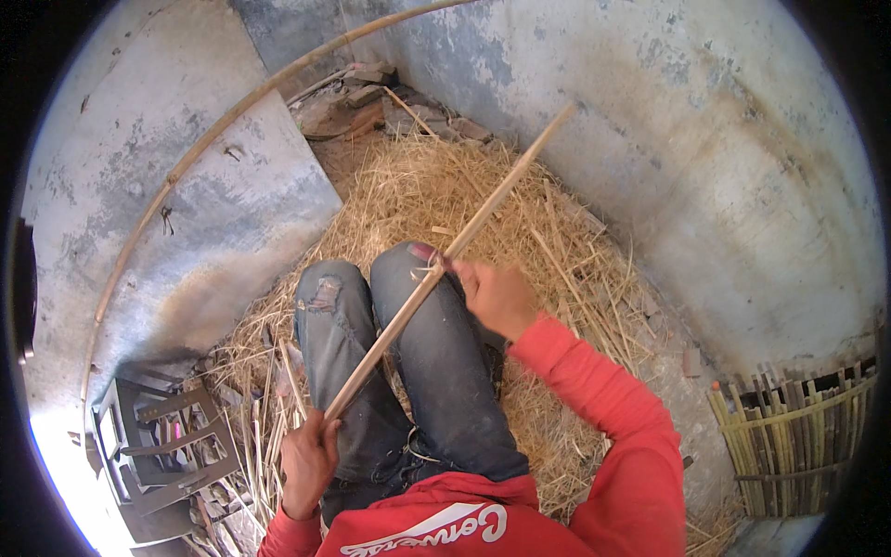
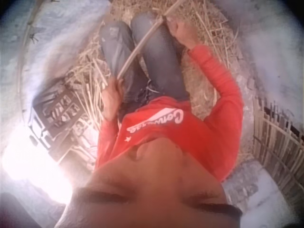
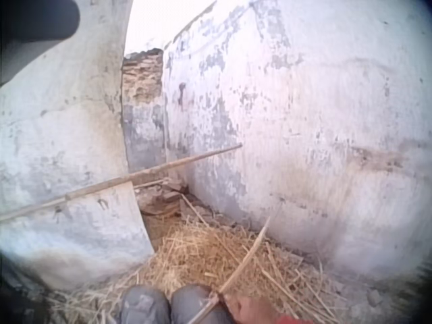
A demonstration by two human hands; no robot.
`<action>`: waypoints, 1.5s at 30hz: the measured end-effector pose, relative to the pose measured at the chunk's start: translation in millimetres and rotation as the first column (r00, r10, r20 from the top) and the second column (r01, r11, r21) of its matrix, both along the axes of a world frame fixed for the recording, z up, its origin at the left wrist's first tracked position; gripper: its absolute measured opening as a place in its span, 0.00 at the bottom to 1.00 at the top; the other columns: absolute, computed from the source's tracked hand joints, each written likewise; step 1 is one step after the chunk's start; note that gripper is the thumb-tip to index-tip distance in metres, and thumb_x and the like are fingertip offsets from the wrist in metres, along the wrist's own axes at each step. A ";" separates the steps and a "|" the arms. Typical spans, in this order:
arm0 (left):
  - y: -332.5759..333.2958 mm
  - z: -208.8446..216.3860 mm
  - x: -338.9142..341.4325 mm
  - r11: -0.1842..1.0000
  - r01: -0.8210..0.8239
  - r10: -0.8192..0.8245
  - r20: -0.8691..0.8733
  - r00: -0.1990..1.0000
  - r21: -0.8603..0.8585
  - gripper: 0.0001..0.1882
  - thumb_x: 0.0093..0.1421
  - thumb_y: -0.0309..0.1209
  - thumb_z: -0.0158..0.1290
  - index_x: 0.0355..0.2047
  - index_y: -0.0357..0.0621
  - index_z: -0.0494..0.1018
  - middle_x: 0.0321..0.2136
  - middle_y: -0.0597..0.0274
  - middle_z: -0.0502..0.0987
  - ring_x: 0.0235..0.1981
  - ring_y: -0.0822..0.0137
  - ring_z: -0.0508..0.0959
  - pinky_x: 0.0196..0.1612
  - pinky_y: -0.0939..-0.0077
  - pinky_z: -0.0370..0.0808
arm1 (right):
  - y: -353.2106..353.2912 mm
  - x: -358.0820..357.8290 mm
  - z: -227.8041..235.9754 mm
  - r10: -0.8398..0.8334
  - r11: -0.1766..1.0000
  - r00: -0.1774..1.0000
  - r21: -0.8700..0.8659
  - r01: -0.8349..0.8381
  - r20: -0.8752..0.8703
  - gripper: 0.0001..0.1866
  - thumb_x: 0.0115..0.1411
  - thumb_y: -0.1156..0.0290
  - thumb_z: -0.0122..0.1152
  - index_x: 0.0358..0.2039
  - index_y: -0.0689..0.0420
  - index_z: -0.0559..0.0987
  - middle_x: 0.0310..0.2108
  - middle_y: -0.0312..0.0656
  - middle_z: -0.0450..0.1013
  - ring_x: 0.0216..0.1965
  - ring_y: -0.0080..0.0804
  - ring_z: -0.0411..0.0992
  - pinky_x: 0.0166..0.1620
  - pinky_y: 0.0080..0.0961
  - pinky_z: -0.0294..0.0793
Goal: The person whittles a long strip of wood using a small knife, shaving thin layers off the surface and ends while holding it in their hands.
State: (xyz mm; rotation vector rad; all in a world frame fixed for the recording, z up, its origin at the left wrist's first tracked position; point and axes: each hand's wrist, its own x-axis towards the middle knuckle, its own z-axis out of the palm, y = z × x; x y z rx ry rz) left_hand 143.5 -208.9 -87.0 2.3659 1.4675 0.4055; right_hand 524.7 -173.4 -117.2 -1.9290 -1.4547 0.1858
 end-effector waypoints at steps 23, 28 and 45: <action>5.9 -4.4 39.2 0.996 0.029 -0.023 0.065 0.998 -0.082 0.11 0.69 0.36 0.55 0.36 0.41 0.70 0.18 0.39 0.76 0.22 0.36 0.78 0.25 0.44 0.72 | 15.6 19.4 13.6 0.002 0.999 0.994 -0.053 -0.009 -0.113 0.24 0.75 0.55 0.48 0.31 0.61 0.81 0.24 0.59 0.75 0.27 0.61 0.74 0.34 0.52 0.71; 10.2 -3.7 52.0 0.990 0.048 -0.035 0.103 0.994 -0.132 0.12 0.69 0.35 0.56 0.35 0.40 0.70 0.19 0.38 0.76 0.23 0.35 0.78 0.26 0.42 0.71 | 12.3 19.8 -7.4 0.092 0.989 0.996 0.120 -0.092 0.009 0.22 0.73 0.55 0.52 0.34 0.60 0.83 0.25 0.59 0.76 0.29 0.63 0.76 0.36 0.53 0.74; 13.3 -4.9 58.0 0.951 0.108 -0.025 0.274 0.961 -0.290 0.17 0.70 0.36 0.56 0.30 0.34 0.70 0.18 0.39 0.71 0.21 0.37 0.73 0.25 0.52 0.66 | -16.3 -15.0 6.5 0.077 0.980 0.974 -0.164 -0.114 -0.214 0.26 0.74 0.56 0.51 0.28 0.65 0.80 0.19 0.57 0.73 0.22 0.52 0.73 0.31 0.48 0.71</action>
